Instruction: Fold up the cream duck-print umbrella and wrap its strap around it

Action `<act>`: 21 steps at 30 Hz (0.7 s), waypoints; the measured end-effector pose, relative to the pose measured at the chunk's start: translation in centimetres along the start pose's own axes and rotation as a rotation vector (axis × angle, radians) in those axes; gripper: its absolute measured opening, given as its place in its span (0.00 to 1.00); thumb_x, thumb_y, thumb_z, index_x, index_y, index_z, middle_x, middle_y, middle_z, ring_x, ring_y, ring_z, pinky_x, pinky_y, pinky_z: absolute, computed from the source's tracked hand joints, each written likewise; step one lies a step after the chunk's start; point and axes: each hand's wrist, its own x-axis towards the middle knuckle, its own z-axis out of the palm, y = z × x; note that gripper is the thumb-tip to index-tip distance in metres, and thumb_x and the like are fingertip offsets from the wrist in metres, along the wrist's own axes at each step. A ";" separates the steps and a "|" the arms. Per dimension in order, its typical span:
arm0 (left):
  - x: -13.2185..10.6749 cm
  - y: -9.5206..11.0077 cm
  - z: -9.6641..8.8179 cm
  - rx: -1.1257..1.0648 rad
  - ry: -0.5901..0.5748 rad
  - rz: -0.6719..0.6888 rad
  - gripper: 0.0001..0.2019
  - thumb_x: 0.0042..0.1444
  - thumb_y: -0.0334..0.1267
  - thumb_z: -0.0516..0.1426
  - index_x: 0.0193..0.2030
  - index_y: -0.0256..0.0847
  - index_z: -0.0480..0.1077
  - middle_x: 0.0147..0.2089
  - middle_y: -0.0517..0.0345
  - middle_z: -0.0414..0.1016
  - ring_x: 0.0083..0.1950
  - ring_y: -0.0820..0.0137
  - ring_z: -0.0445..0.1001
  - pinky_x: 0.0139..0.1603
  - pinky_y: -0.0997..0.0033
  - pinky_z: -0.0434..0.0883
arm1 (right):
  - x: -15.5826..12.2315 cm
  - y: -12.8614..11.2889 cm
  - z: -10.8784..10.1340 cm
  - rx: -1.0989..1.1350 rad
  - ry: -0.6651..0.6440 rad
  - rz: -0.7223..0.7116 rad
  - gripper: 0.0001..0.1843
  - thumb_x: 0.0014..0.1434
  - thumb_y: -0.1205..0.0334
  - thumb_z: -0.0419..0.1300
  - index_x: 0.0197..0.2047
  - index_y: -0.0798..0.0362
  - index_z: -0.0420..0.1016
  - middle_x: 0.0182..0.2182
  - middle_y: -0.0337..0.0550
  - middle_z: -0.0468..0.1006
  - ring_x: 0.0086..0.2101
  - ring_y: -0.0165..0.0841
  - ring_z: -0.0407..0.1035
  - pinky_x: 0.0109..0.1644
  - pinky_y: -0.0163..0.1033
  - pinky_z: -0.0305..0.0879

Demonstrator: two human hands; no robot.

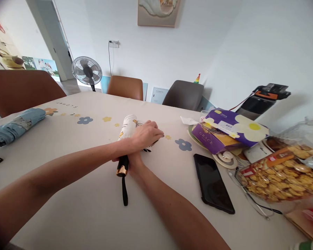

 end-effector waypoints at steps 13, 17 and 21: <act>-7.4 -7.0 -6.4 -0.037 0.427 -0.223 0.15 0.56 0.35 0.50 0.48 0.43 0.73 0.39 0.57 0.71 0.34 0.72 0.68 0.37 0.71 0.65 | -0.2 -0.4 0.5 0.111 -0.014 0.130 0.11 0.53 0.57 0.62 0.31 0.58 0.69 0.25 0.38 0.69 0.17 0.24 0.63 0.18 0.35 0.69; -9.7 -8.3 -6.6 0.000 0.398 -0.276 0.16 0.56 0.35 0.48 0.46 0.43 0.74 0.40 0.56 0.73 0.32 0.72 0.68 0.36 0.71 0.65 | -0.3 -0.2 0.4 0.050 -0.036 0.132 0.14 0.51 0.55 0.63 0.29 0.58 0.69 0.25 0.38 0.70 0.16 0.23 0.62 0.15 0.33 0.66; -11.3 -9.2 -6.1 -0.084 0.294 -0.377 0.18 0.55 0.34 0.47 0.50 0.45 0.72 0.37 0.56 0.74 0.29 0.72 0.68 0.33 0.72 0.65 | -0.8 -0.4 0.5 -0.044 -0.055 0.184 0.15 0.53 0.52 0.61 0.27 0.57 0.69 0.16 0.35 0.66 0.13 0.24 0.59 0.14 0.31 0.61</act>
